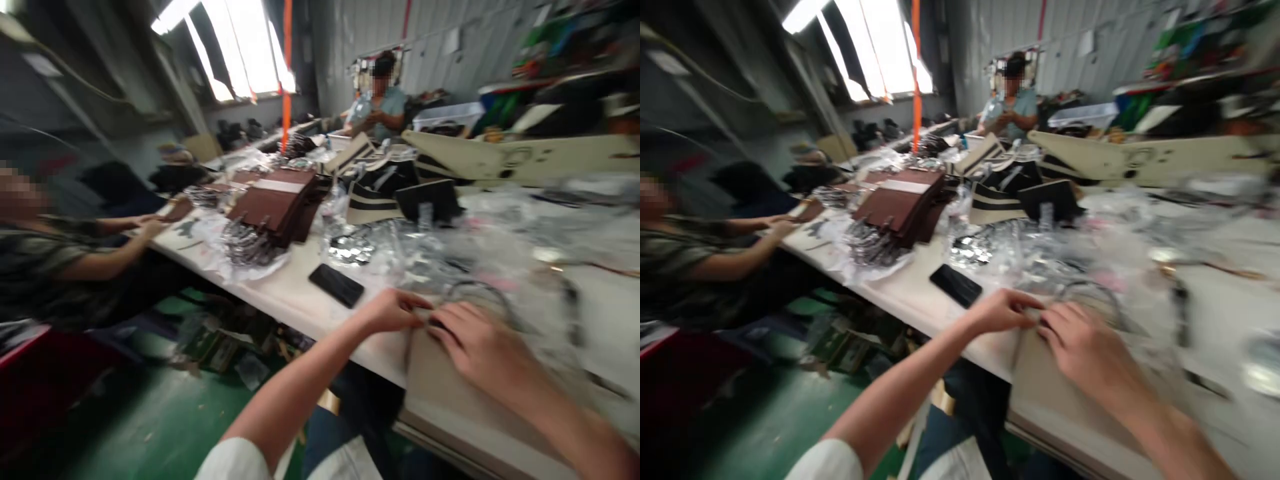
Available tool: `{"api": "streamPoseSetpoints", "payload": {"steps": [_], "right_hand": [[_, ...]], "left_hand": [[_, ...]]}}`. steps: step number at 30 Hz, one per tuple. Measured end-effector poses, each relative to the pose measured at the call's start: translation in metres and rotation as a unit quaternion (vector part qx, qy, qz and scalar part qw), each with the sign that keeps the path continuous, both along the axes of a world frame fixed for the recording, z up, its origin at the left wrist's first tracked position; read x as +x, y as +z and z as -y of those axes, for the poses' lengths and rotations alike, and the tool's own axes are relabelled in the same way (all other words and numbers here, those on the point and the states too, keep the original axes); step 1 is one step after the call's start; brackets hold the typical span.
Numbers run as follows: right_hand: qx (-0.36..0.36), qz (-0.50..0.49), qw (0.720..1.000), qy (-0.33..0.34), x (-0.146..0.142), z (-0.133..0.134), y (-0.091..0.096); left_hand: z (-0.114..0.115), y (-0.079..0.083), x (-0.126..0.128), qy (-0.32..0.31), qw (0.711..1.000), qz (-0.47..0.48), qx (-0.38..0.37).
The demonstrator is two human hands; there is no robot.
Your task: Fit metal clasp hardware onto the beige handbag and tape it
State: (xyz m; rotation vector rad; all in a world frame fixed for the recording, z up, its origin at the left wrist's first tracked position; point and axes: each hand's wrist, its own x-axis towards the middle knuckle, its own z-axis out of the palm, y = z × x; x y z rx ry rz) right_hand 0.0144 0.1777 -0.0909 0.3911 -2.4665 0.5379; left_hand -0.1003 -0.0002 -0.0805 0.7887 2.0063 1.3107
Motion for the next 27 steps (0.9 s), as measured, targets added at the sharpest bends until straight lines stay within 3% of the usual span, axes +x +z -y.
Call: {"api": "streamPoseSetpoints", "payload": {"steps": [2, 4, 8, 20, 23, 27], "right_hand": [[0.079, 0.093, 0.992, -0.015, 0.025, -0.006, 0.022], [0.1, 0.123, 0.987, -0.035, 0.027, -0.002, 0.033], [0.096, 0.133, 0.986, -0.043, 0.019, 0.001, 0.034], [0.09, 0.129, 0.987, -0.029, 0.021, -0.001, 0.032], [0.049, 0.138, 0.989, -0.014, 0.019, -0.009, 0.035], [-0.146, 0.153, 0.977, -0.004, 0.016, -0.018, 0.044]], "left_hand": [[0.0, 0.0, -0.003, -0.009, 1.0, -0.02, 0.011], [-0.002, -0.007, -0.008, -0.014, 0.998, -0.043, 0.037], [-0.003, -0.018, -0.011, -0.024, 0.996, -0.055, 0.066], [-0.001, -0.016, -0.012, -0.017, 0.998, -0.032, 0.054], [0.0, -0.014, -0.012, -0.023, 0.998, -0.028, 0.054], [0.003, -0.011, -0.01, -0.028, 0.998, -0.036, 0.05]]}}
